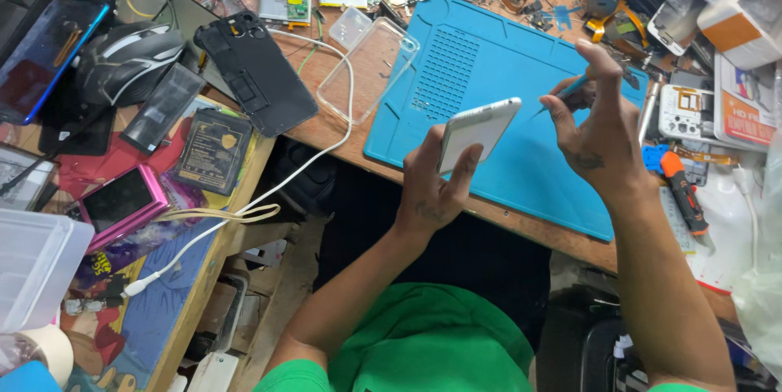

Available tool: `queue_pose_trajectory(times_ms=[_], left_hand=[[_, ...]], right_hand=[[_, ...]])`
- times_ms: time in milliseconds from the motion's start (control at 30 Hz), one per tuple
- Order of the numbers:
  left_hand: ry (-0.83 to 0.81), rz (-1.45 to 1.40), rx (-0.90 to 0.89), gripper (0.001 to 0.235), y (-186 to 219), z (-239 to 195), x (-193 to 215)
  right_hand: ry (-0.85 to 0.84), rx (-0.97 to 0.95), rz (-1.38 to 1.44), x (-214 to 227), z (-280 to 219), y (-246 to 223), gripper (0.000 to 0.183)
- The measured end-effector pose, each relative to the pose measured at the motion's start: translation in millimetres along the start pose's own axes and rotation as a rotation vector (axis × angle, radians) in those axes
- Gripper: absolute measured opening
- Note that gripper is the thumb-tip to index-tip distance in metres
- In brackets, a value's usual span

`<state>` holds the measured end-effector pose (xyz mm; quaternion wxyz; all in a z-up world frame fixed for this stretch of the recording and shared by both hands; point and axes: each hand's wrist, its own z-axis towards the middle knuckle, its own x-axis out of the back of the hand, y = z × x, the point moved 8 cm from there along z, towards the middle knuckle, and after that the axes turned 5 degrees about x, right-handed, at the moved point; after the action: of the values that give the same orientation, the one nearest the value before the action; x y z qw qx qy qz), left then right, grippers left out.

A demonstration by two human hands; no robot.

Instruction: The person reassembles a white smartphone by connecting internal components and securing the back cover. They then power on the device, navigate the interface, and use a screwdriver to adjust the bottom edge before placing the phone on the workbench.

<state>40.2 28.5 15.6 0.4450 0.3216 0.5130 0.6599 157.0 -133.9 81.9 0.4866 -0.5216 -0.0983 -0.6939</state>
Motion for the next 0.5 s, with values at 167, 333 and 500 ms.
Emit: queue_pose_trajectory(times_ms=[167, 333, 500], left_hand=[[0.167, -0.021, -0.126, 0.022, 13.0, -23.8, 32.8], [0.295, -0.293, -0.093, 0.025, 6.2, -49.7, 72.4], [0.440, -0.294, -0.033, 0.029, -4.6, -77.4, 106.6]], right_hand=[[0.073, 0.059, 0.330, -13.1, 15.6, -21.0, 0.069], [0.146, 0.226, 0.579, -44.6, 43.3, -62.5, 0.066], [0.091, 0.296, 0.523, -89.6, 67.1, -102.1, 0.063]])
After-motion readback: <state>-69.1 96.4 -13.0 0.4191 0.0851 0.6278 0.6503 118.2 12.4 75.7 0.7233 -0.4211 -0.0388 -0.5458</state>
